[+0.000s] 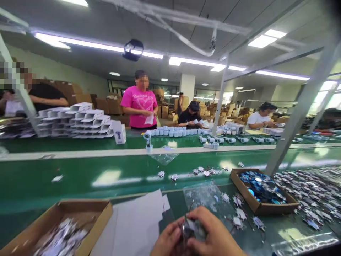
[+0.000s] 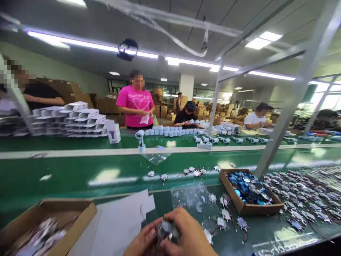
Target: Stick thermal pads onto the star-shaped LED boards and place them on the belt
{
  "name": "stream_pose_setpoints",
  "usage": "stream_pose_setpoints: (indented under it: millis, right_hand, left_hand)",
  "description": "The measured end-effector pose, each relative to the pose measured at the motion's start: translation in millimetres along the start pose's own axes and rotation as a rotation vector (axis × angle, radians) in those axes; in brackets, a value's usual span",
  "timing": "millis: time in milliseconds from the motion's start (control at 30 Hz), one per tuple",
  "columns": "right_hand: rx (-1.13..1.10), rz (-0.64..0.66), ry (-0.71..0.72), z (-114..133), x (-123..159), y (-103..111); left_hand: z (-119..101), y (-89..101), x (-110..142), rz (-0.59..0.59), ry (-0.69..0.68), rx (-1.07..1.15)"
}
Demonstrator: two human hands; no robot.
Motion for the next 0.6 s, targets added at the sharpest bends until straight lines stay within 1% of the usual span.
stream_pose_setpoints:
  millis: [33, 67, 100, 133, 167, 267, 367, 467, 600]
  right_hand:
    - [-0.001, -0.01, 0.012, 8, 4, 2]
    - [0.012, -0.003, 0.04, 17, 6, 3]
    - [0.03, -0.011, 0.053, 24, 7, 4]
    - [0.04, -0.021, 0.089, 29, 7, 5]
    - [0.049, -0.004, 0.094, 33, 7, 4]
    - [0.038, 0.034, 0.109, 37, 7, -3]
    - [-0.014, 0.07, 0.118, 37, 12, -11]
    - [-0.062, 0.083, 0.13, 37, 17, -18]
    - [-0.096, 0.066, 0.153, 34, 16, -21]
  left_hand:
    - [-1, -8.0, 12, -0.083, 0.042, 0.057]
    - [-4, -15.8, 22, -0.146, 0.026, 0.074]
    - [-8, -22.1, 29, -0.172, 0.025, 0.073]
    - [-12, -26.1, 34, -0.168, 0.037, 0.078]
    - [-15, -27.4, 37, -0.155, 0.03, 0.083]
    - [-18, -21.6, 44, -0.175, 0.074, 0.122]
    - [-11, -16.8, 56, -0.217, 0.107, 0.167]
    - [-6, -16.2, 66, -0.233, 0.089, 0.196]
    - [-4, -17.1, 68, -0.223, 0.088, 0.199]
Point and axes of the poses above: each hand's wrist, its own x-axis away from the middle knuckle, its own y-axis out of the back of the hand, z = x × y, the point moved 1 cm from there along -x, towards the middle knuckle, and after that the axes turned 1 degree about x, right-handed, at the moved point
